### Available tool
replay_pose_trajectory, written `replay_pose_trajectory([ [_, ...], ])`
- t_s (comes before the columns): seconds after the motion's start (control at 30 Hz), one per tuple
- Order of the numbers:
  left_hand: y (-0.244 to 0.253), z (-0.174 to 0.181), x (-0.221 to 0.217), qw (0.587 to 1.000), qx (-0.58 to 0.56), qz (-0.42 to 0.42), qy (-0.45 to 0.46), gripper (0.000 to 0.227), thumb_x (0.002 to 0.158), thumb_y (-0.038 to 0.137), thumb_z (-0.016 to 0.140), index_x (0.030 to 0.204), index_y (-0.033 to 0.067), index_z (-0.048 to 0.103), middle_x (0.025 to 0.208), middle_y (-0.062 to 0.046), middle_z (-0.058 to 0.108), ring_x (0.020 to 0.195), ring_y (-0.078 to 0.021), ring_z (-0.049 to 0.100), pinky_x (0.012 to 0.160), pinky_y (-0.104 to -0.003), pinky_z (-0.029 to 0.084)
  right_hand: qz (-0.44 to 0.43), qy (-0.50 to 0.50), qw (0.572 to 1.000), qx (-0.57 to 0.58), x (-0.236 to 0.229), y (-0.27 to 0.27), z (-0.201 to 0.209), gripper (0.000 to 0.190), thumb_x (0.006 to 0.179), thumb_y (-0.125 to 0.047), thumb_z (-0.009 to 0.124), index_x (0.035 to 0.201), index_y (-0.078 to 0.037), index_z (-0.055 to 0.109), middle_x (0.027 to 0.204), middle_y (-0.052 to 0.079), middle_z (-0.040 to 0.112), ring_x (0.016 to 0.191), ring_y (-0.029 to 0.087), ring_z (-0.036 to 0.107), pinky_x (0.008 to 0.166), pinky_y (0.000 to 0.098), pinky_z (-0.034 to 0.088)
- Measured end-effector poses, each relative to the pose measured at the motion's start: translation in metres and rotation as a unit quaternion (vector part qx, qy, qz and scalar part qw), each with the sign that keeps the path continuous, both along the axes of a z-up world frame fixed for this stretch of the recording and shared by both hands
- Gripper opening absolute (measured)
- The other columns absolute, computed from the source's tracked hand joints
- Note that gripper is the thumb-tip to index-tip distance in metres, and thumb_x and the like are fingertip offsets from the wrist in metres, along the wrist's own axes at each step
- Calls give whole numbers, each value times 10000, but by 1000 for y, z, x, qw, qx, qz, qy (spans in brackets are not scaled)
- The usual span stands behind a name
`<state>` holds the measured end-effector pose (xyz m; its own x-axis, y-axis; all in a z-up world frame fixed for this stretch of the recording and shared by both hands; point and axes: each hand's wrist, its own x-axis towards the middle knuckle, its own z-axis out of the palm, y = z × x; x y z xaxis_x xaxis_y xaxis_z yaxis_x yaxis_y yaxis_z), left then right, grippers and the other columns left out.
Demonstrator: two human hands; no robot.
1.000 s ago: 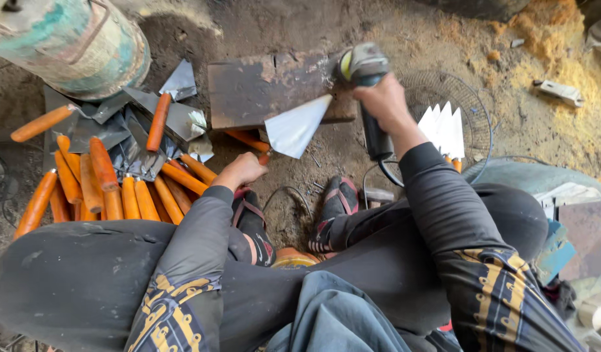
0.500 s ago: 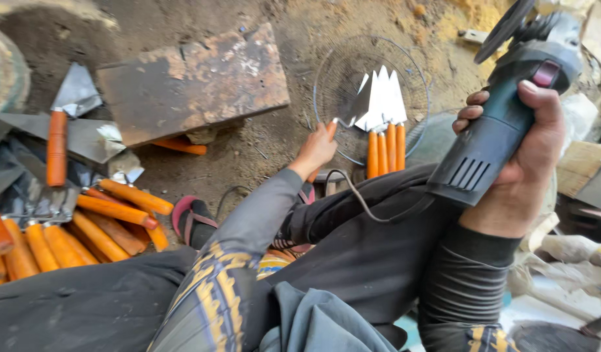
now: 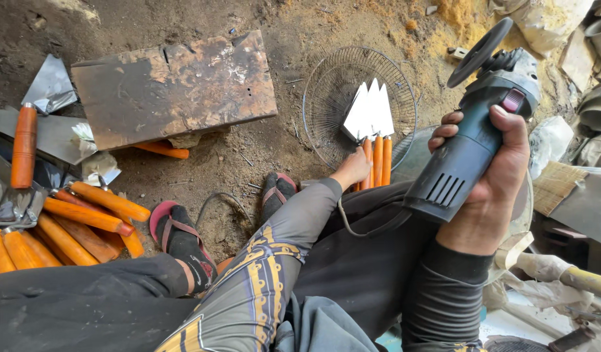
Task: The person sits on the ground and uses an angle grinder to smooth the edges of metal trowels. They hold each trowel by its wooden handle, grind the blade against a metal block, and place finished trowels into a wire basket.
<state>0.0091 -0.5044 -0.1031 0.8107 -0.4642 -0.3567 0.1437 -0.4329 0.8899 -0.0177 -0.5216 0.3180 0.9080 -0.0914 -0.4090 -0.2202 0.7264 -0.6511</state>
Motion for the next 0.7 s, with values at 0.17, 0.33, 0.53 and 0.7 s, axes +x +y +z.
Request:
replay_pose_trajectory([
  [0.17,32,28,-9,991,60,-118,-4,342,965,284,496,1042,7,682,975,-237,747,766,-377,762,667,-476,605,3,-15,999,-42,-7,-30,-25,451,994,-234,704,1296,18,485,1019,125,592,924,244,644,896,409,561],
  [0.33,76,69,2,987,43,-71,-134,489,1001,440,526,966,-3,729,911,-236,749,817,-392,721,727,-525,567,60,-54,993,86,2,-118,-98,259,1100,-204,576,1255,-9,505,1136,74,571,1066,209,594,1045,393,472],
  [0.53,228,107,63,945,61,-147,-284,463,1027,515,436,1020,172,747,777,-118,747,649,-207,690,580,-390,542,128,-129,970,161,12,-185,-218,178,1179,-163,466,1320,-57,492,1243,3,515,1215,136,535,1168,304,390],
  [0.7,469,136,112,760,128,299,-563,467,1079,592,502,791,263,668,652,-7,697,514,-153,640,478,-335,528,145,-131,974,117,24,-172,-223,190,1177,-154,504,1336,-63,456,1262,17,513,1233,147,538,1197,316,393],
])
